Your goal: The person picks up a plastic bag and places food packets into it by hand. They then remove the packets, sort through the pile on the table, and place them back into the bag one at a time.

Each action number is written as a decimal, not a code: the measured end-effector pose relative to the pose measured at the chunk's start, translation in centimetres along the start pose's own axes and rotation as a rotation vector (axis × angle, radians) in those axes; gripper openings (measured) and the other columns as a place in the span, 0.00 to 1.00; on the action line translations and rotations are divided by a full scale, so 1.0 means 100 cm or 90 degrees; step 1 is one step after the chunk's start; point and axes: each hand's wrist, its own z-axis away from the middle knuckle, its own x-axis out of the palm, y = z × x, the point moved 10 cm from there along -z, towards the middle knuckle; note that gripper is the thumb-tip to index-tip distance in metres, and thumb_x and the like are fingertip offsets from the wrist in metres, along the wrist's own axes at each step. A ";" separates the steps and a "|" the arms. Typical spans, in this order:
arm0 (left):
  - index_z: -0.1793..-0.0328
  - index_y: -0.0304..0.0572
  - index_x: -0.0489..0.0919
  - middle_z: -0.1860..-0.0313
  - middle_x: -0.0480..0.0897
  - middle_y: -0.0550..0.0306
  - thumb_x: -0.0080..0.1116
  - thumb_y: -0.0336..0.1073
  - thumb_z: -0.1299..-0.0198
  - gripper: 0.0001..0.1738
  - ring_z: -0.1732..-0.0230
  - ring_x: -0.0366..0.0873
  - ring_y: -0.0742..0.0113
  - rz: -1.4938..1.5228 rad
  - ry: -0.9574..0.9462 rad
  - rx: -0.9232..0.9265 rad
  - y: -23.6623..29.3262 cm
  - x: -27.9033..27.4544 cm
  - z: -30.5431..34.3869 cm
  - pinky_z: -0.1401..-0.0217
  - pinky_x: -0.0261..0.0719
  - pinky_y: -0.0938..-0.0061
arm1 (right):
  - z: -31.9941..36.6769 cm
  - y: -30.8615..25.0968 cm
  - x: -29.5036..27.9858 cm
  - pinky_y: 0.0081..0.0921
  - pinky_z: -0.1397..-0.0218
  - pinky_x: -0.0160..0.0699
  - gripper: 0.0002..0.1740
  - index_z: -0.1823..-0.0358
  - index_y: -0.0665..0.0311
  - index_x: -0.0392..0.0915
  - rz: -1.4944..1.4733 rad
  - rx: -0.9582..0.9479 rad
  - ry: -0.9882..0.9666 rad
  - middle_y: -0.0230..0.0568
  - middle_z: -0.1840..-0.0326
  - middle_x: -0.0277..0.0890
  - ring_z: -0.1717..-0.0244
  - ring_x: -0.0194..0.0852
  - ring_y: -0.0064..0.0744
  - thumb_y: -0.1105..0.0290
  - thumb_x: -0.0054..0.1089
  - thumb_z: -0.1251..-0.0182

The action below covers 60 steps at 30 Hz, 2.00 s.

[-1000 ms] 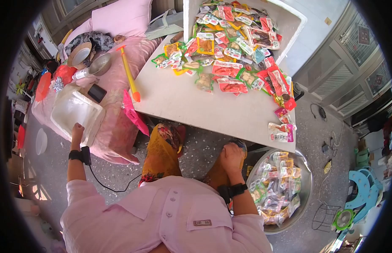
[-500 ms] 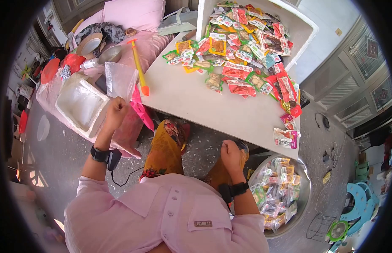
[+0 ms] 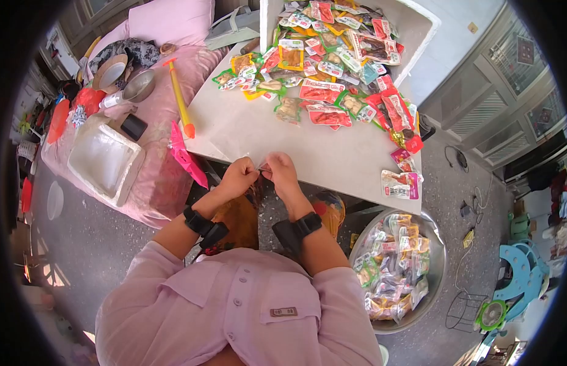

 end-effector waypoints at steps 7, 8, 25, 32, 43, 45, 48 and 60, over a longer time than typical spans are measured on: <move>0.72 0.36 0.70 0.73 0.72 0.46 0.52 0.38 0.53 0.11 0.70 0.72 0.53 -0.048 0.070 -0.016 -0.004 -0.004 -0.002 0.68 0.69 0.66 | -0.010 -0.005 0.007 0.21 0.73 0.72 0.02 0.71 0.61 0.65 0.053 0.028 -0.012 0.34 0.74 0.67 0.74 0.67 0.23 0.73 0.45 0.45; 0.71 0.36 0.70 0.71 0.72 0.46 0.53 0.39 0.54 0.12 0.68 0.72 0.52 -0.086 0.107 0.008 0.002 -0.010 -0.002 0.66 0.69 0.65 | -0.012 -0.005 0.012 0.21 0.74 0.72 0.02 0.71 0.62 0.65 0.054 0.031 -0.031 0.34 0.74 0.67 0.74 0.67 0.23 0.73 0.45 0.46; 0.77 0.39 0.67 0.77 0.72 0.49 0.48 0.31 0.58 0.04 0.73 0.71 0.48 -0.344 0.241 0.186 0.002 -0.009 -0.053 0.71 0.68 0.57 | -0.033 -0.117 -0.011 0.37 0.52 0.63 0.18 0.59 0.66 0.69 0.863 -0.545 0.231 0.47 0.56 0.68 0.51 0.63 0.45 0.69 0.54 0.54; 0.78 0.42 0.67 0.79 0.71 0.52 0.50 0.30 0.60 0.04 0.72 0.70 0.52 -0.352 0.271 0.274 0.011 -0.006 -0.048 0.69 0.67 0.61 | -0.070 -0.151 -0.048 0.46 0.45 0.53 0.19 0.55 0.62 0.67 1.128 -0.473 0.414 0.43 0.49 0.63 0.41 0.52 0.41 0.68 0.51 0.52; 0.79 0.41 0.68 0.80 0.70 0.52 0.50 0.29 0.59 0.03 0.74 0.70 0.52 -0.366 0.279 0.282 0.015 -0.007 -0.047 0.71 0.67 0.61 | -0.031 -0.113 -0.037 0.40 0.59 0.69 0.08 0.69 0.63 0.71 1.117 -0.585 0.216 0.43 0.61 0.70 0.52 0.64 0.42 0.70 0.49 0.53; 0.78 0.41 0.68 0.80 0.70 0.52 0.50 0.29 0.59 0.03 0.73 0.70 0.52 -0.369 0.270 0.264 0.014 -0.006 -0.047 0.71 0.67 0.61 | -0.005 -0.095 -0.018 0.39 0.59 0.69 0.10 0.69 0.63 0.70 1.102 -0.590 0.140 0.44 0.61 0.70 0.53 0.64 0.43 0.69 0.52 0.55; 0.78 0.42 0.68 0.78 0.71 0.53 0.50 0.31 0.60 0.04 0.71 0.71 0.53 -0.360 0.263 0.252 0.008 -0.005 -0.050 0.69 0.66 0.61 | 0.025 -0.081 0.009 0.39 0.59 0.69 0.17 0.67 0.65 0.69 1.021 -0.590 0.014 0.48 0.58 0.67 0.57 0.66 0.46 0.65 0.58 0.60; 0.78 0.42 0.68 0.79 0.71 0.53 0.50 0.31 0.58 0.03 0.72 0.70 0.53 -0.370 0.288 0.274 0.011 -0.004 -0.047 0.69 0.67 0.61 | -0.042 -0.104 -0.069 0.35 0.57 0.69 0.31 0.55 0.67 0.64 0.949 -0.155 0.111 0.52 0.64 0.73 0.60 0.72 0.47 0.55 0.59 0.58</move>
